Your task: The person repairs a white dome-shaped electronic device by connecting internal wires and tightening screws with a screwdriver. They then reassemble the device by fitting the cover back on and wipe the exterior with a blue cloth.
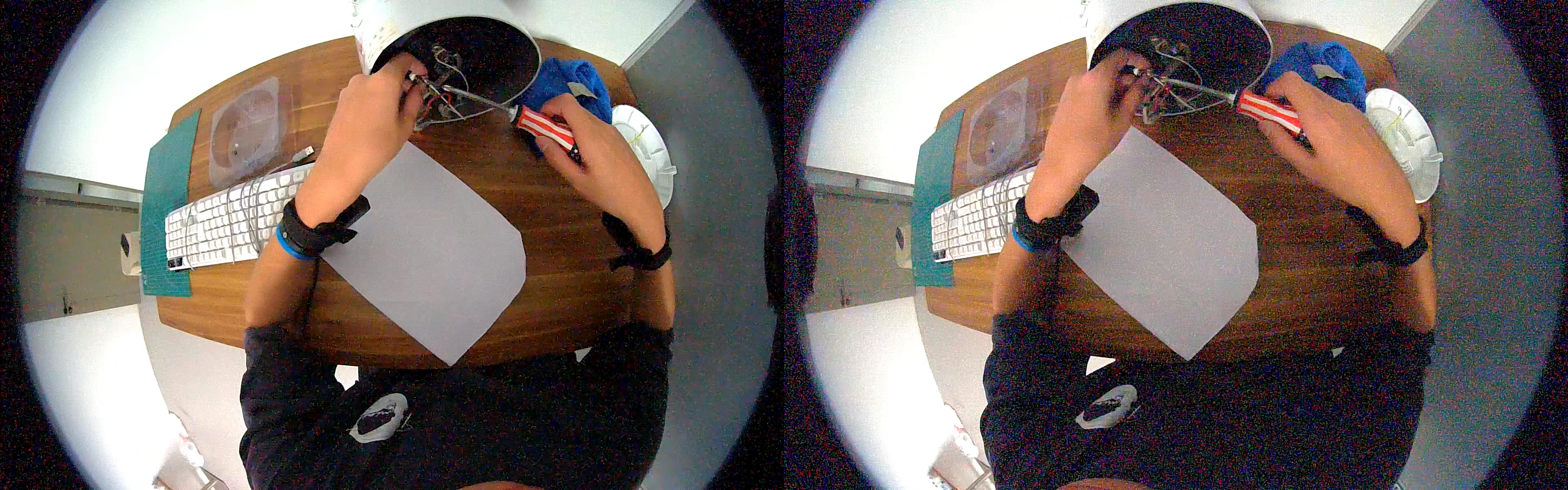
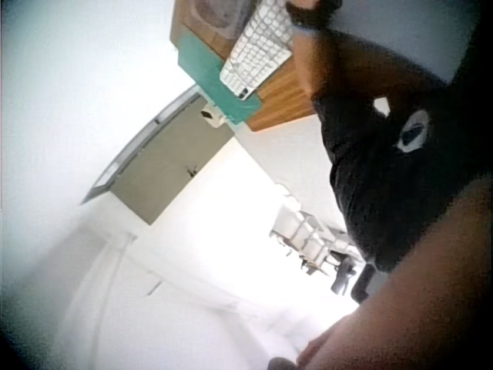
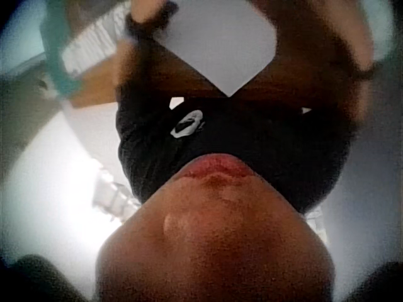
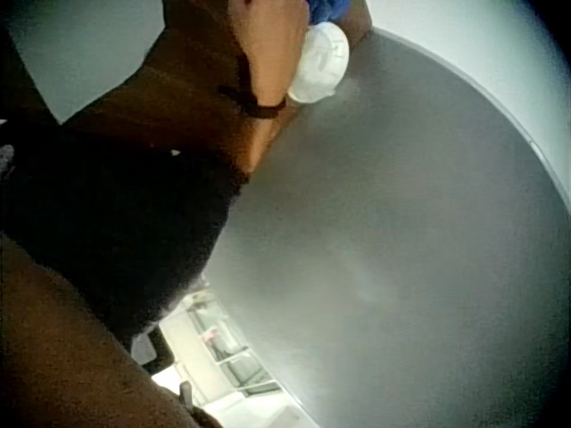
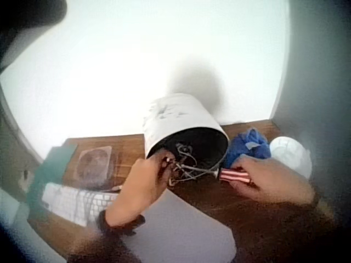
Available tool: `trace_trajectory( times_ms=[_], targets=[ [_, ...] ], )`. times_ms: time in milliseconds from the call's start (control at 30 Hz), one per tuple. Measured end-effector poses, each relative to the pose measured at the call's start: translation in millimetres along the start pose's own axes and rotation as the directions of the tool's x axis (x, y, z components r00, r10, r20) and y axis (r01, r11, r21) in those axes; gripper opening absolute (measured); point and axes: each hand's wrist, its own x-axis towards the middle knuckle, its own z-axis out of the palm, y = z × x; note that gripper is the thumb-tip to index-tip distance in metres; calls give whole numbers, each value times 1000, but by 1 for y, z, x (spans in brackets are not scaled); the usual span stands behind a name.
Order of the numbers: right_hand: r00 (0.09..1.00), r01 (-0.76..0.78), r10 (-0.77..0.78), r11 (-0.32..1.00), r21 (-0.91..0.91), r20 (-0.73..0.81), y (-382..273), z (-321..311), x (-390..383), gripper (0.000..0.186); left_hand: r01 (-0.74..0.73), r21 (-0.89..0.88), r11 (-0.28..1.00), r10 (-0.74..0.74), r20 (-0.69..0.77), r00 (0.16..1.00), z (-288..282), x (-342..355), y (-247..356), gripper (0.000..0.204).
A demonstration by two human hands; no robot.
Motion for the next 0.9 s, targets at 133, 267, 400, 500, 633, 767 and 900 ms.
trace_trajectory(
  times_ms=[133,267,400,500,633,767,900],
  targets=[
    [997,-11,16,998,60,-79,-11,11,-3,25,36,100,994,-36,2,999,5,-2,15,20],
    [995,-28,32,999,40,-93,-22,14,-4,26,5,147,989,1,-43,999,13,-5,21,21],
    [995,-38,35,999,-31,-89,-27,17,-2,25,15,124,992,-9,-47,999,16,-5,24,21],
    [993,-31,22,997,-75,-115,-28,20,-2,25,29,119,992,-25,-38,999,15,-5,25,21],
    [991,-70,58,993,-95,-123,-32,15,-4,27,11,101,995,-8,-33,999,15,-6,24,22],
    [985,-18,0,995,-102,-172,-31,16,-4,24,29,124,992,-27,-18,999,13,-6,27,22],
    [986,-18,0,994,-104,-167,-32,17,-4,24,24,128,991,-23,-9,1000,13,-6,24,23]
  ],
)
